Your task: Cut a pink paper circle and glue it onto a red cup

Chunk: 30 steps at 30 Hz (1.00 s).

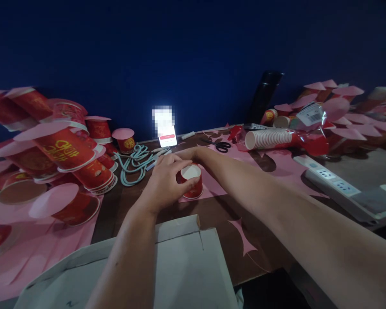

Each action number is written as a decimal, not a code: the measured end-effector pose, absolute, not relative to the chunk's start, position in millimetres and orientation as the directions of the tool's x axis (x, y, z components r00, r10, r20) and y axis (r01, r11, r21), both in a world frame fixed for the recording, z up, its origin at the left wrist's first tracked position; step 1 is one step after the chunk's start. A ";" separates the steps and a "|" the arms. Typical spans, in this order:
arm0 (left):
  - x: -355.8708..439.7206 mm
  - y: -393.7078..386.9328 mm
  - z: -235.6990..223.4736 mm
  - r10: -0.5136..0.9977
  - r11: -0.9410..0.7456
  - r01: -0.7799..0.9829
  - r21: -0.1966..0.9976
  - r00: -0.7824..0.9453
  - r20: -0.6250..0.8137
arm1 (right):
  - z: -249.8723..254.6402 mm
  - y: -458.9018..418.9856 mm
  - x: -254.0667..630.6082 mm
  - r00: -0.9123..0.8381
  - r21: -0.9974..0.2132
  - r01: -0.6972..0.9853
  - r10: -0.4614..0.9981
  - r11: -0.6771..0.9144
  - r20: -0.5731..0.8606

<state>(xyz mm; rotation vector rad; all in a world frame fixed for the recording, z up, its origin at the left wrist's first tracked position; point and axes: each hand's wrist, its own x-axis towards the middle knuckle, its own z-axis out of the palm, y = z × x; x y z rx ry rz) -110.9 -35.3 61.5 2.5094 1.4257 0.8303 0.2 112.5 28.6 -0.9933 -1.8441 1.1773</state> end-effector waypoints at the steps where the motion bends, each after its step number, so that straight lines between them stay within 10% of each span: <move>1: -110.9 -35.2 61.2 0.827 -0.542 0.752 0.374 0.398 0.398 | 34.8 109.2 3.8 -0.503 -0.932 0.241 0.856 0.271 0.119; 4: -111.3 -34.5 59.6 0.820 -0.548 0.751 0.369 0.395 0.414 | 54.3 96.7 21.9 -0.714 -0.928 0.298 0.698 0.222 -0.062; 9: -110.6 -34.5 58.8 0.802 -0.566 0.744 0.354 0.400 0.443 | 61.9 59.0 59.3 -0.226 -0.903 0.227 0.922 0.365 0.315; 18: -111.5 -34.7 61.2 0.795 -0.553 0.770 0.319 0.374 0.477 | 3.4 -0.8 81.7 -0.057 -0.923 0.206 0.946 0.325 0.320; 26: -147.9 -36.1 70.3 0.801 0.058 0.921 0.385 -0.273 0.533 | 4.7 -7.4 81.0 -0.044 -0.898 0.229 0.926 0.375 0.375; 30: -171.2 -33.3 68.5 0.910 0.076 0.874 0.480 -0.257 0.325 | 5.4 -7.4 83.5 -0.043 -0.898 0.232 0.926 0.375 0.375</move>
